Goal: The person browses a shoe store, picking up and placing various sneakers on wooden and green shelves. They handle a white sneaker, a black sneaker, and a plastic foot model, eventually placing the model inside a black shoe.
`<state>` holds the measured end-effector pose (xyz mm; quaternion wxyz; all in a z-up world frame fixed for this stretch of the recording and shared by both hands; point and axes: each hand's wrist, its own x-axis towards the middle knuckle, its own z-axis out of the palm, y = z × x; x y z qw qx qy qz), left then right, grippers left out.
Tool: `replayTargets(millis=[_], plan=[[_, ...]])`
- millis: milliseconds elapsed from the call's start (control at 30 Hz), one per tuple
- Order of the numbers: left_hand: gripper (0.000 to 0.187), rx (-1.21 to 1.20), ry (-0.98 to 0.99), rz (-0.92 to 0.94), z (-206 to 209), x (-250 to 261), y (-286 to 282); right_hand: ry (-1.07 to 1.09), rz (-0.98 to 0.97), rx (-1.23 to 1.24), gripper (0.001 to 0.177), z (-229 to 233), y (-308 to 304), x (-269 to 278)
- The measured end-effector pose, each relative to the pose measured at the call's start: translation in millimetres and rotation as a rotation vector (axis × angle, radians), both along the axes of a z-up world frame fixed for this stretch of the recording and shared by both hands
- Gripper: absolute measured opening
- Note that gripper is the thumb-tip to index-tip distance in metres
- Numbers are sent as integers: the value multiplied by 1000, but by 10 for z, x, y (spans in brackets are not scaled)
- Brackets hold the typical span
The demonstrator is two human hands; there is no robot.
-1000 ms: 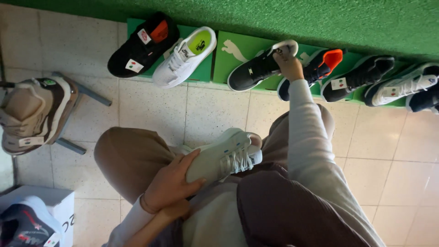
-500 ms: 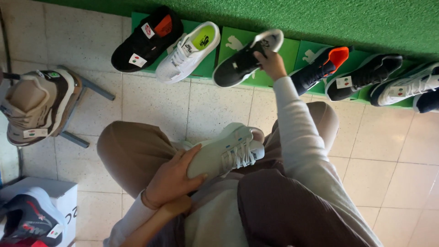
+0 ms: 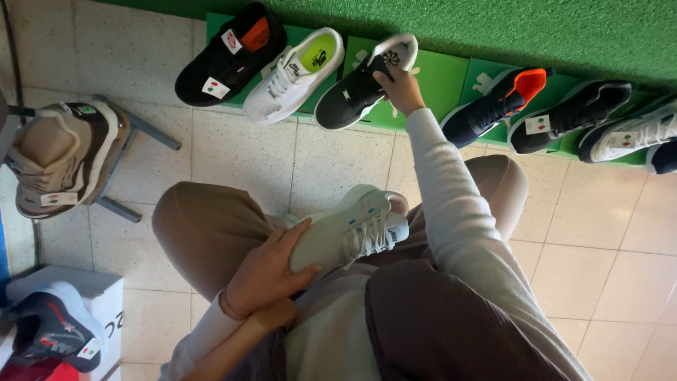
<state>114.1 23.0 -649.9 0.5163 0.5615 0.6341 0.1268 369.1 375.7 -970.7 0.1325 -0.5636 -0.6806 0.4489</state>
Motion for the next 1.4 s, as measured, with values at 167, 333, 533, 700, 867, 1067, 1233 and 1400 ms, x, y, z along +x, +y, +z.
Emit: replayTargets(millis=[167,333,533,700,867,1067,1233,1400], plan=[[85,-1,1,11,13,3,16,74,-30,-50,42,-58,8,-9],[85,5,-11,17,-11,-5,17,95,-4,-79,42,2,-25,56],[84,4,-7,17,-89,-35,-4,-8,35,437,41,120,-81,149],[82,-1,3,90,-82,-48,54,-98,5,276,47,1473,-519,236],[82,208,-41,205,-176,-53,51,-40,349,-373,52,2441,-1097,420],[86,295,-77,226,-248,-45,74,216,292,-457,46,2355,-1564,267],[87,318,-226,170,-330,-22,43,332,175,-425,42,2154,-1459,530],[81,182,-318,115,-283,-14,50,168,178,-216,38,1930,-988,1095]])
